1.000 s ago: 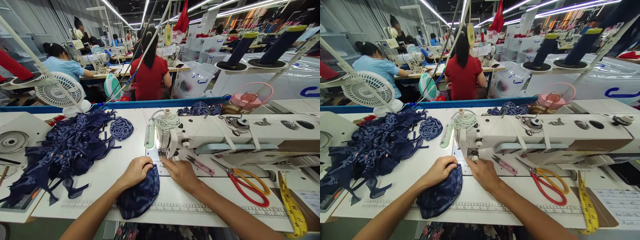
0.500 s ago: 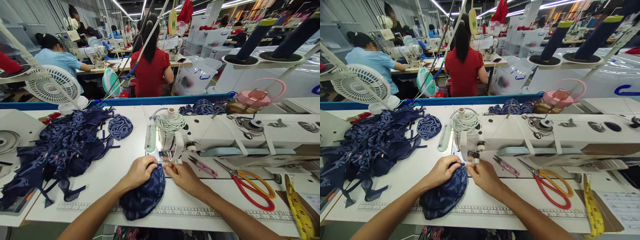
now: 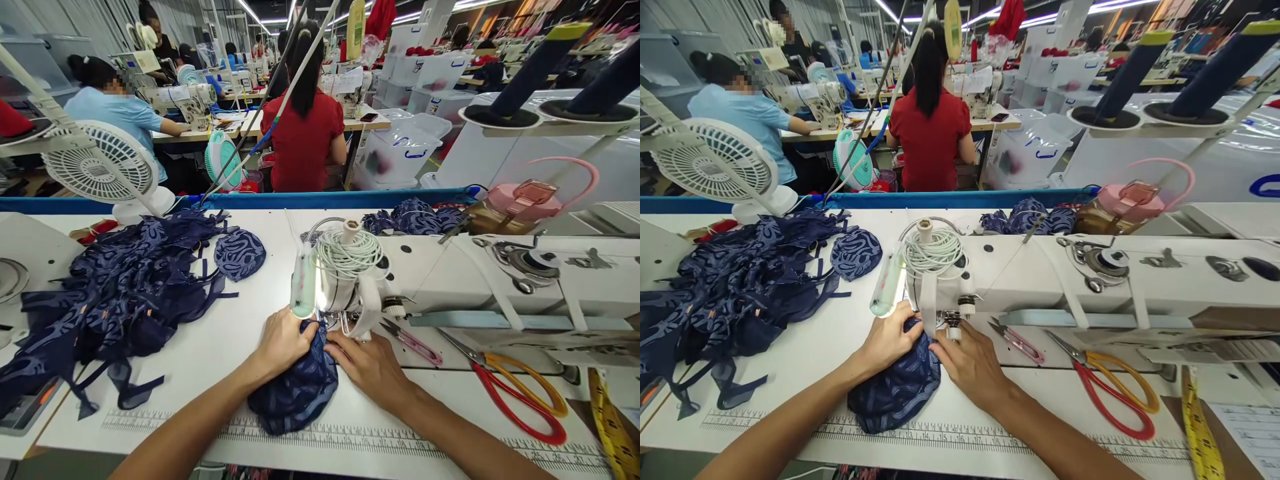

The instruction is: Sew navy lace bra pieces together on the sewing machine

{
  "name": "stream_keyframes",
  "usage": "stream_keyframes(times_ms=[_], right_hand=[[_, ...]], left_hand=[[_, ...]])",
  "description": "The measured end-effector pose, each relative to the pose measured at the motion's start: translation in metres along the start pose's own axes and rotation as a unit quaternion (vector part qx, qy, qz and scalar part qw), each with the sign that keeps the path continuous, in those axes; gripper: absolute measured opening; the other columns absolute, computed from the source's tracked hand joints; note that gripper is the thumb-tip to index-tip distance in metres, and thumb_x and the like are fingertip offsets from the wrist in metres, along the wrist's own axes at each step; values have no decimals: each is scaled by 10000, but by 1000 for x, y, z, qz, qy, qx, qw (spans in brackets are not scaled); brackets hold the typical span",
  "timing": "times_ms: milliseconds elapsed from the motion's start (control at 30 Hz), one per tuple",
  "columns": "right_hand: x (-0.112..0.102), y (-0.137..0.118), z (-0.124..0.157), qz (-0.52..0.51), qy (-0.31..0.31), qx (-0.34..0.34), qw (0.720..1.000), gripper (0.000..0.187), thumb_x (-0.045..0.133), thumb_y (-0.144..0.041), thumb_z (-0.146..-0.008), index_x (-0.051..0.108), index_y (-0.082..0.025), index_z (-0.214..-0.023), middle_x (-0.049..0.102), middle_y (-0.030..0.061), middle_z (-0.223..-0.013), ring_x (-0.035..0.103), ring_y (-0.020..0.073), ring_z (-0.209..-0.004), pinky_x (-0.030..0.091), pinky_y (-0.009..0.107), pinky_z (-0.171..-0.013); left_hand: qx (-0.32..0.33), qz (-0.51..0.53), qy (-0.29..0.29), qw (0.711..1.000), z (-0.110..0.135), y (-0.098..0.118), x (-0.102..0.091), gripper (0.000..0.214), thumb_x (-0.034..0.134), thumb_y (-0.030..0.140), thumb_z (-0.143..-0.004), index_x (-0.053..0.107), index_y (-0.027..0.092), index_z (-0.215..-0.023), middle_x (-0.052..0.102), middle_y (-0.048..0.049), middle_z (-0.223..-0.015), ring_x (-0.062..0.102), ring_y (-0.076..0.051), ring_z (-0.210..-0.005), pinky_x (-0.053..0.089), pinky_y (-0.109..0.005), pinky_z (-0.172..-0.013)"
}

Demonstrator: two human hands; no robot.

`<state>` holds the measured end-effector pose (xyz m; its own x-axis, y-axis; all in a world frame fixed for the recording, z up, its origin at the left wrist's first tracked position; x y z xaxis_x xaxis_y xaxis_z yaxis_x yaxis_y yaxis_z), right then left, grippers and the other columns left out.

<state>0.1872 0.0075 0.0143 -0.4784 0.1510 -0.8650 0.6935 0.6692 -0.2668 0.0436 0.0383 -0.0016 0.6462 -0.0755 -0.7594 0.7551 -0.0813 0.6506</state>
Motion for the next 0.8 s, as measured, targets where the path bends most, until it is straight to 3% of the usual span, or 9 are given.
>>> stream_keyframes(times_ms=[200,500,800], right_hand=[[-3,-8,6,12,27,-26,999,215,492,-292,-983,674,-219,-1072,701,58,-927,642,201,-863,478,329,-754],[-7,-11,3,26,36,-39,998,246,478,-251,-983,682,-190,-1107,704,68,-892,642,211,-848,478,348,-738],[0,-10,0,68,19,-45,997,283,439,-235,-990,659,-180,-1160,711,89,-898,634,212,-843,474,340,-698]], left_hand=[[-20,-15,16,1000,2,1,-2,124,550,247,-857,670,221,-837,681,-30,-889,640,-193,-867,458,-256,-775],[-55,-20,-13,998,-1,1,-2,122,557,221,-813,661,218,-751,669,-30,-819,645,-207,-861,456,-247,-719],[-33,7,-1,999,-11,-9,2,127,565,233,-792,616,210,-678,613,-11,-688,615,-198,-787,455,-258,-710]])
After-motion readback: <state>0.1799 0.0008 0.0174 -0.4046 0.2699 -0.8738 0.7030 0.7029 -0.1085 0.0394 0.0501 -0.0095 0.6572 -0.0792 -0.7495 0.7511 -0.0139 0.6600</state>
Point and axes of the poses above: each hand's wrist, its own z-axis away from the middle knuckle, its own x-axis out of the palm, y = z × x, the point moved 8 cm from there along -z, towards the middle knuckle
